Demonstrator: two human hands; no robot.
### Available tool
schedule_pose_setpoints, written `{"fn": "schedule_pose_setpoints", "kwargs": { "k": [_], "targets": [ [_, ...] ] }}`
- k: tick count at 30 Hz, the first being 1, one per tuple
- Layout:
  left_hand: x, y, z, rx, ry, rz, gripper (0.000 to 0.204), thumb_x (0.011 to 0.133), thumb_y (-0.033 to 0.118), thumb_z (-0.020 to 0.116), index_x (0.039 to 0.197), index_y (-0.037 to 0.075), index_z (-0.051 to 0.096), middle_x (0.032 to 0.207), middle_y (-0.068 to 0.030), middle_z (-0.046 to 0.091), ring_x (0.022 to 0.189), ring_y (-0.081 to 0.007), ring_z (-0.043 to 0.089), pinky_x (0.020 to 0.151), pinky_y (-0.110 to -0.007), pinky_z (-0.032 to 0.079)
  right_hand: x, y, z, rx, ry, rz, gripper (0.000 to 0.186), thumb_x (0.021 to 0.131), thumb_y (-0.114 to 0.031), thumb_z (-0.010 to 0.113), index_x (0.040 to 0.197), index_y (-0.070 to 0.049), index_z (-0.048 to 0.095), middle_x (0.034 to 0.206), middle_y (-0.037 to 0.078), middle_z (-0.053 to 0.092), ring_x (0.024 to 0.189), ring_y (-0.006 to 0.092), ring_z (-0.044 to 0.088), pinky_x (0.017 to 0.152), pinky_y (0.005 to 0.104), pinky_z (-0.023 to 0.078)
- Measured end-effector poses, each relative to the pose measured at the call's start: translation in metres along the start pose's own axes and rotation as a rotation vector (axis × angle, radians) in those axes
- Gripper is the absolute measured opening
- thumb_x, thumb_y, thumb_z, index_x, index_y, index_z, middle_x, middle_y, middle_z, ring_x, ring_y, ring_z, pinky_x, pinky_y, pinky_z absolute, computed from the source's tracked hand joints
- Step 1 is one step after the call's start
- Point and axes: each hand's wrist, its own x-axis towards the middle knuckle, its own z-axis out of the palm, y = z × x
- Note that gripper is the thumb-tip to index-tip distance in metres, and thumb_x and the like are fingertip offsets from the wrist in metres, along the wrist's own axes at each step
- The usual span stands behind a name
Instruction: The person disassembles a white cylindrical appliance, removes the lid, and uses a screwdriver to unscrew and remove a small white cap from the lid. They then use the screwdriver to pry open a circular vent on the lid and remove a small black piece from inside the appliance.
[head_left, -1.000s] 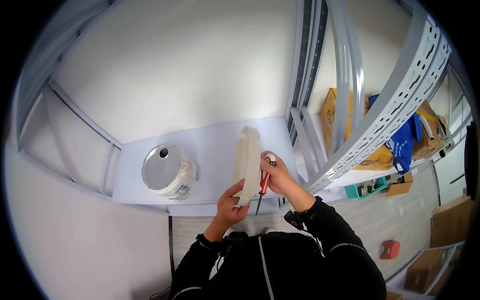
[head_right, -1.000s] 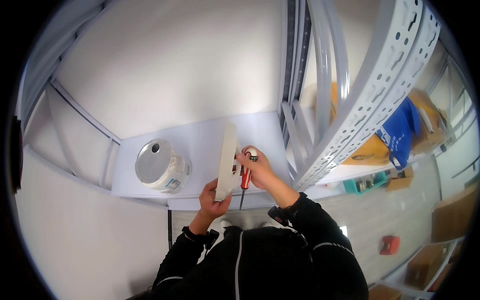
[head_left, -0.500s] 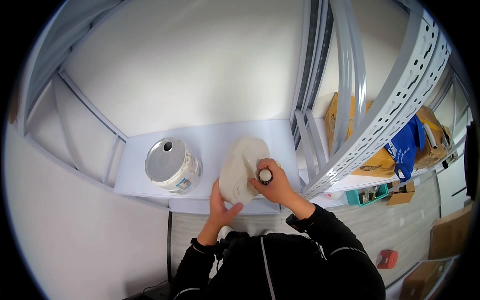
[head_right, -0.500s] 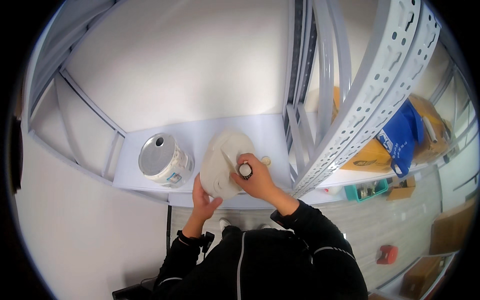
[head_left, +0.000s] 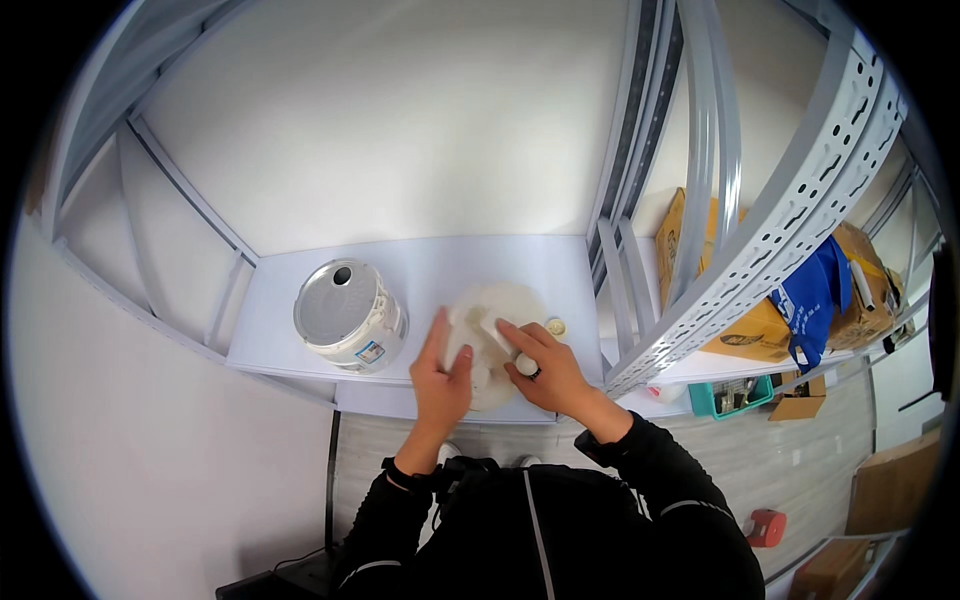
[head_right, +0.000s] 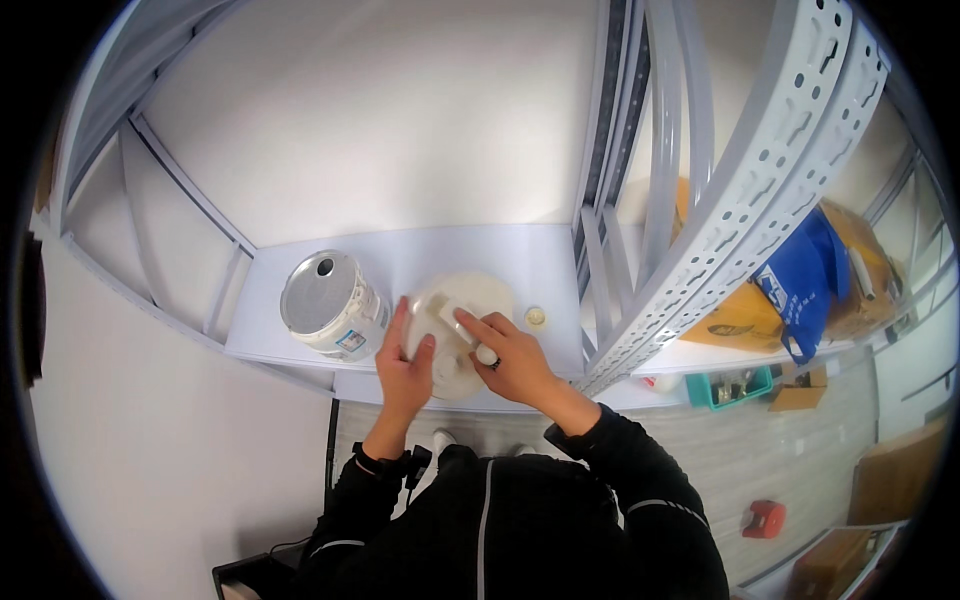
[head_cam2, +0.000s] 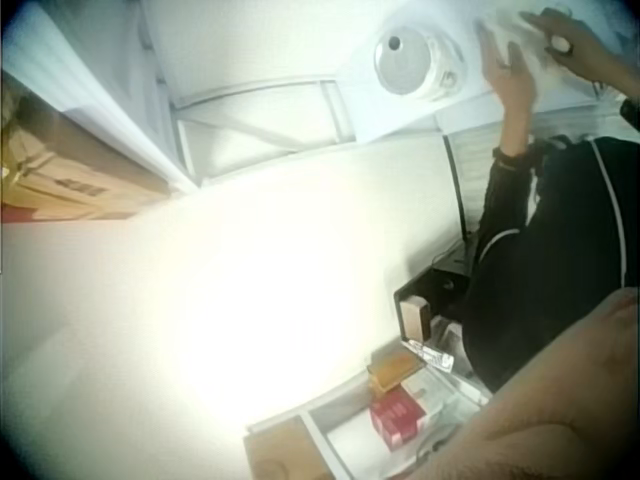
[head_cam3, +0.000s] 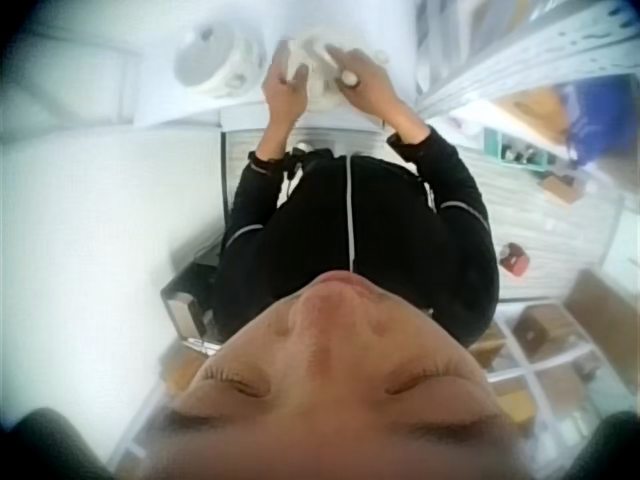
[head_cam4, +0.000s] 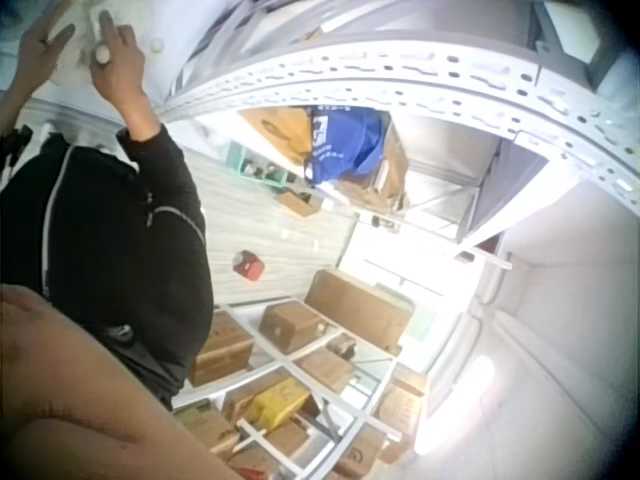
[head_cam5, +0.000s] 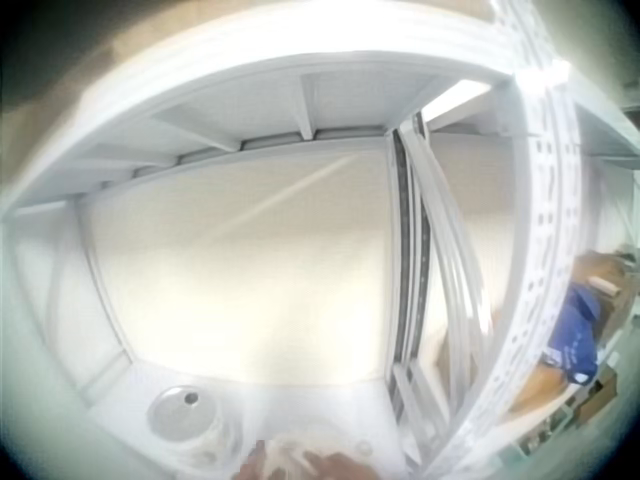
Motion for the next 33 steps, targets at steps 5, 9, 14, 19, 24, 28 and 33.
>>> {"fn": "schedule_pose_setpoints", "kwargs": {
  "k": [5,9,14,19,24,28,33],
  "targets": [
    [0.007,-0.022,-0.016,0.027,0.118,0.091,0.064,0.098,0.001,0.069,0.158,-0.005,0.047,0.138,-0.0263,0.070,0.121,-0.0271,0.072,0.101,-0.035,0.056,0.001,0.001,-0.004,0.018,0.152,-0.067,0.081,0.086,-0.005,0.081,0.160,-0.013,0.050,0.115,0.013,0.066,0.091,0.0337,0.069,0.084,0.0388,0.057],
    [0.003,-0.028,-0.018,0.432,0.089,0.237,0.061,0.094,0.002,0.073,0.152,-0.002,0.055,0.123,-0.0240,0.075,0.111,-0.0342,0.075,0.095,-0.038,0.059,0.000,0.011,0.007,0.206,0.254,0.169,0.084,0.086,-0.004,0.083,0.161,-0.007,0.045,0.117,0.016,0.067,0.093,0.0310,0.070,0.087,0.0378,0.056],
    [-0.003,-0.058,-0.027,0.507,-0.006,0.250,0.047,0.084,0.002,0.075,0.130,0.010,0.071,0.108,-0.0144,0.078,0.103,-0.0380,0.073,0.094,-0.047,0.057,0.005,0.031,0.018,0.229,0.347,0.414,0.077,0.086,-0.007,0.086,0.155,-0.005,0.051,0.117,0.014,0.068,0.094,0.0262,0.072,0.085,0.0362,0.057],
    [-0.005,-0.084,-0.035,0.535,-0.093,0.339,0.032,0.082,-0.001,0.071,0.111,0.012,0.074,0.102,-0.0086,0.078,0.104,-0.0332,0.073,0.103,-0.051,0.052,0.009,0.040,0.017,0.154,0.270,0.403,0.056,0.087,-0.006,0.088,0.135,-0.001,0.061,0.101,0.009,0.070,0.082,0.0181,0.069,0.075,0.0318,0.056],
    [-0.004,-0.113,-0.043,0.486,-0.234,0.296,0.027,0.081,-0.003,0.068,0.102,0.012,0.074,0.099,-0.0064,0.079,0.102,-0.0307,0.073,0.106,-0.051,0.051,0.007,0.049,0.026,-0.095,0.274,0.190,0.043,0.080,-0.003,0.089,0.119,-0.006,0.070,0.101,0.010,0.074,0.093,0.0285,0.068,0.082,0.0392,0.055],
    [-0.001,-0.132,-0.046,0.529,-0.282,0.316,0.024,0.082,-0.003,0.066,0.098,0.013,0.074,0.098,-0.0034,0.079,0.104,-0.0279,0.072,0.108,-0.051,0.050,0.013,0.041,0.025,-0.117,0.120,0.067,0.042,0.076,0.003,0.082,0.115,-0.010,0.070,0.109,0.006,0.074,0.096,0.0358,0.067,0.083,0.0440,0.056],
    [0.005,-0.160,-0.052,0.567,-0.302,0.305,0.019,0.086,-0.001,0.064,0.092,0.014,0.073,0.099,0.0019,0.079,0.109,-0.0250,0.072,0.117,-0.051,0.045,0.018,0.035,0.036,-0.012,-0.055,0.200,0.038,0.078,0.006,0.076,0.111,-0.011,0.071,0.111,0.007,0.072,0.095,0.0361,0.069,0.081,0.0434,0.057]
  ]
}}
